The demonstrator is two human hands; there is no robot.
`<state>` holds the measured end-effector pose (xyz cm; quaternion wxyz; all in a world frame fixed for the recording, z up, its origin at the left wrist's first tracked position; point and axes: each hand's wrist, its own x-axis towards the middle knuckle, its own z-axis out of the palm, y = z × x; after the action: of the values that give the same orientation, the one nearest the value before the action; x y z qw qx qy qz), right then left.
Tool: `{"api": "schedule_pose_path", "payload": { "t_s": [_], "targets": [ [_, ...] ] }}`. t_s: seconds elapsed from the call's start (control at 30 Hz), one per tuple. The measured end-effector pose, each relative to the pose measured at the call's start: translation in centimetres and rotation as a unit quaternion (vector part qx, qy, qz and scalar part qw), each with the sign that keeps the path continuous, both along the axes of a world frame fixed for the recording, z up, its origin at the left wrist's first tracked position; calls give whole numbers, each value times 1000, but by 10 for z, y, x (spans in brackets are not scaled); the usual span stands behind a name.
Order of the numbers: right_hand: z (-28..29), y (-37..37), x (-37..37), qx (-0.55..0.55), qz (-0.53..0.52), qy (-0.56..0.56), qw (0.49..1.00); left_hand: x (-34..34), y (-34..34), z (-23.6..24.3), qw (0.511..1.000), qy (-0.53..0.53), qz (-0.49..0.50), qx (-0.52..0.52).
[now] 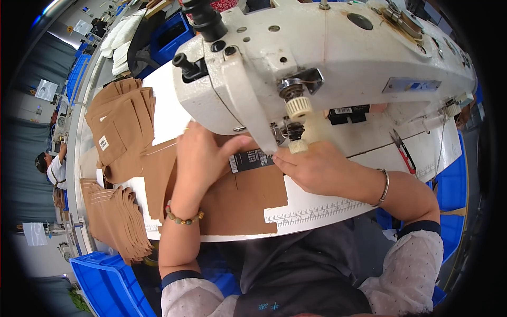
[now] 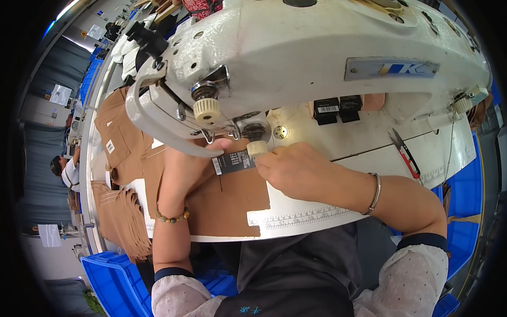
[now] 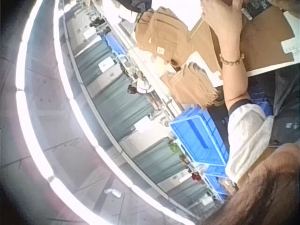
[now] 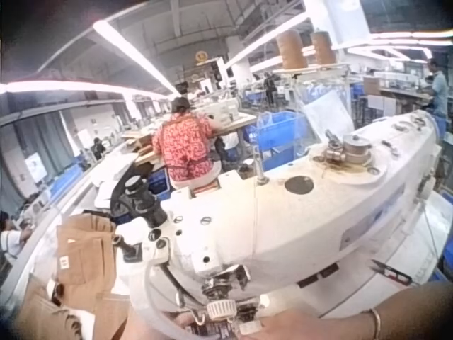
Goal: Operating an industrial sewing machine to sew seams on leather or fabric handbag components.
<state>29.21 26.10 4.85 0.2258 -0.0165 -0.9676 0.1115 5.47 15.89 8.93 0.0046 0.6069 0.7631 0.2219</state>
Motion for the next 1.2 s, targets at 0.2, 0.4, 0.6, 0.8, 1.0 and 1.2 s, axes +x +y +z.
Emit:
{"api": "schedule_pose_path", "payload": {
  "t_s": [0.2,0.4,0.6,0.8,1.0,1.2],
  "targets": [
    [5,-2,-2,4,-13,-1,1000,-31,-3,3,979,-159,75,-105],
    [8,-1,1,2,-15,-1,1000,3,-15,52,935,265,-110,207],
    [8,-1,2,-3,-15,-34,999,51,-51,34,984,70,-146,-74],
    [2,-1,2,-31,-16,-17,999,72,-47,8,983,117,-142,-29],
    [5,-1,3,-41,-16,-18,999,69,-50,-15,987,67,-142,-17],
    [4,1,2,-40,-12,-20,999,71,-47,-8,979,118,-166,-1]
  ]
}}
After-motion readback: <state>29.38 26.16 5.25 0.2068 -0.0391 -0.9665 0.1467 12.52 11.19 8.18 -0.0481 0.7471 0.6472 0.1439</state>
